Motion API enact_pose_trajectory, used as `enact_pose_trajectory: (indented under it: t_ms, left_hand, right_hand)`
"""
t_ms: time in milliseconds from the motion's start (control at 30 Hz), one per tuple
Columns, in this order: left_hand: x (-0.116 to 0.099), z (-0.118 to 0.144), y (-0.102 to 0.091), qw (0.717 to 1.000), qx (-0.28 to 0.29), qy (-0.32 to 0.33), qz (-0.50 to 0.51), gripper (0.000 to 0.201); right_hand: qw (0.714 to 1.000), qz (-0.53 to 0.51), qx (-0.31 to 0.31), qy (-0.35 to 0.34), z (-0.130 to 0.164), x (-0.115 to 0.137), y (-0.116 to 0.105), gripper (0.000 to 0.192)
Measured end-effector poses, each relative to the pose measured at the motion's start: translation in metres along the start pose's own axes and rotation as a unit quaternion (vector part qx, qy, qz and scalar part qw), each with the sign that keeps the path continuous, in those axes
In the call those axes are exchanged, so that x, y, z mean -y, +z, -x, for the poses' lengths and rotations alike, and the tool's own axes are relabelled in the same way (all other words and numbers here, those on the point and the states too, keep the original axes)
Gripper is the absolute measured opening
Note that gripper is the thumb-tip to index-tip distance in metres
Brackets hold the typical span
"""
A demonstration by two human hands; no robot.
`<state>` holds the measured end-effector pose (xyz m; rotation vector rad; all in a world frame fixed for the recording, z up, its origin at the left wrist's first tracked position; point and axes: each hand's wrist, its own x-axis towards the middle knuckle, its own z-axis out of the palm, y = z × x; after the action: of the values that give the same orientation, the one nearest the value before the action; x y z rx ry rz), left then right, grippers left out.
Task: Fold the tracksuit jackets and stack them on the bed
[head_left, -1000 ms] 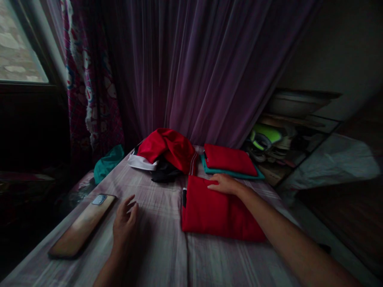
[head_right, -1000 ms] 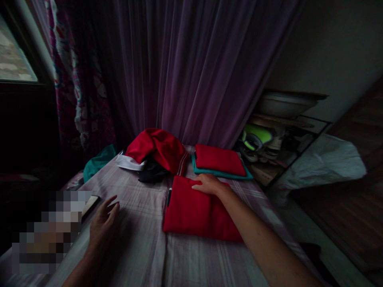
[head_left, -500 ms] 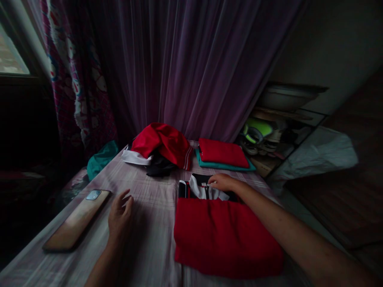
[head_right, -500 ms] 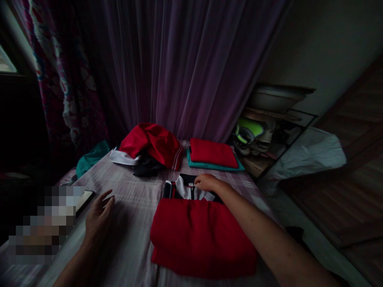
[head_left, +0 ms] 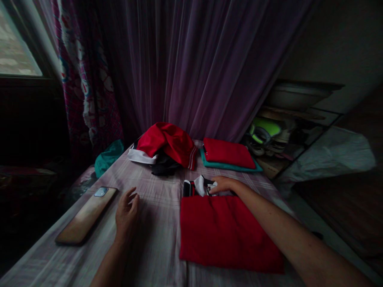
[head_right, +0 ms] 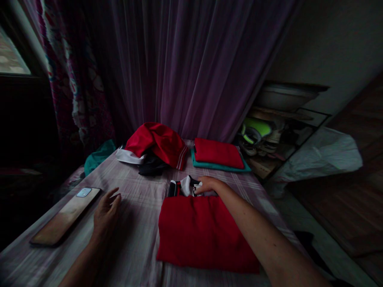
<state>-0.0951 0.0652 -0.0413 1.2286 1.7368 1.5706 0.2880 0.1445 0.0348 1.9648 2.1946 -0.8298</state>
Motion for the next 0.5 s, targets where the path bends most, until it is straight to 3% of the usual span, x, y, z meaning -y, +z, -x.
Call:
enact_pose_trajectory:
  t_ms: [67, 167, 200, 267, 300, 333, 367, 433, 500]
  left_hand:
    - [0.000, 0.000, 0.000, 1.000, 0.003, -0.001, 0.002, 0.052]
    - [0.001, -0.001, 0.000, 1.000, 0.003, -0.002, 0.006, 0.053]
    - [0.001, -0.001, 0.000, 1.000, 0.003, -0.001, 0.008, 0.053]
    - [0.001, 0.000, -0.001, 1.000, 0.005, -0.001, 0.013, 0.054]
    - [0.001, 0.000, -0.001, 1.000, 0.007, -0.002, 0.014, 0.054]
    - [0.000, -0.001, -0.002, 1.000, 0.010, -0.004, 0.015, 0.054]
    - [0.000, -0.001, -0.002, 1.000, 0.012, -0.006, 0.015, 0.053]
    - [0.000, -0.001, -0.002, 1.000, 0.016, -0.009, 0.018, 0.054]
    - [0.000, -0.002, -0.002, 1.000, 0.012, -0.010, 0.025, 0.054]
  right_hand:
    - [0.999, -0.030, 0.041, -0.020, 0.008, 0.005, -0.008, 0.042]
    - [0.993, -0.101, 0.034, -0.050, 0.018, 0.017, -0.033, 0.041]
    - [0.991, -0.119, 0.007, -0.057, 0.020, 0.023, -0.046, 0.041]
    - [0.977, -0.143, -0.142, -0.068, 0.025, 0.036, -0.082, 0.039]
    - [0.955, -0.152, -0.245, -0.074, 0.028, 0.042, -0.103, 0.039]
    - [0.908, -0.166, -0.375, -0.079, 0.032, 0.047, -0.126, 0.040]
    - [0.867, -0.173, -0.461, -0.082, 0.037, 0.052, -0.148, 0.041]
    - [0.786, -0.177, -0.587, -0.086, 0.050, 0.060, -0.183, 0.047]
    - [0.715, -0.165, -0.670, -0.117, 0.067, 0.068, -0.198, 0.045]
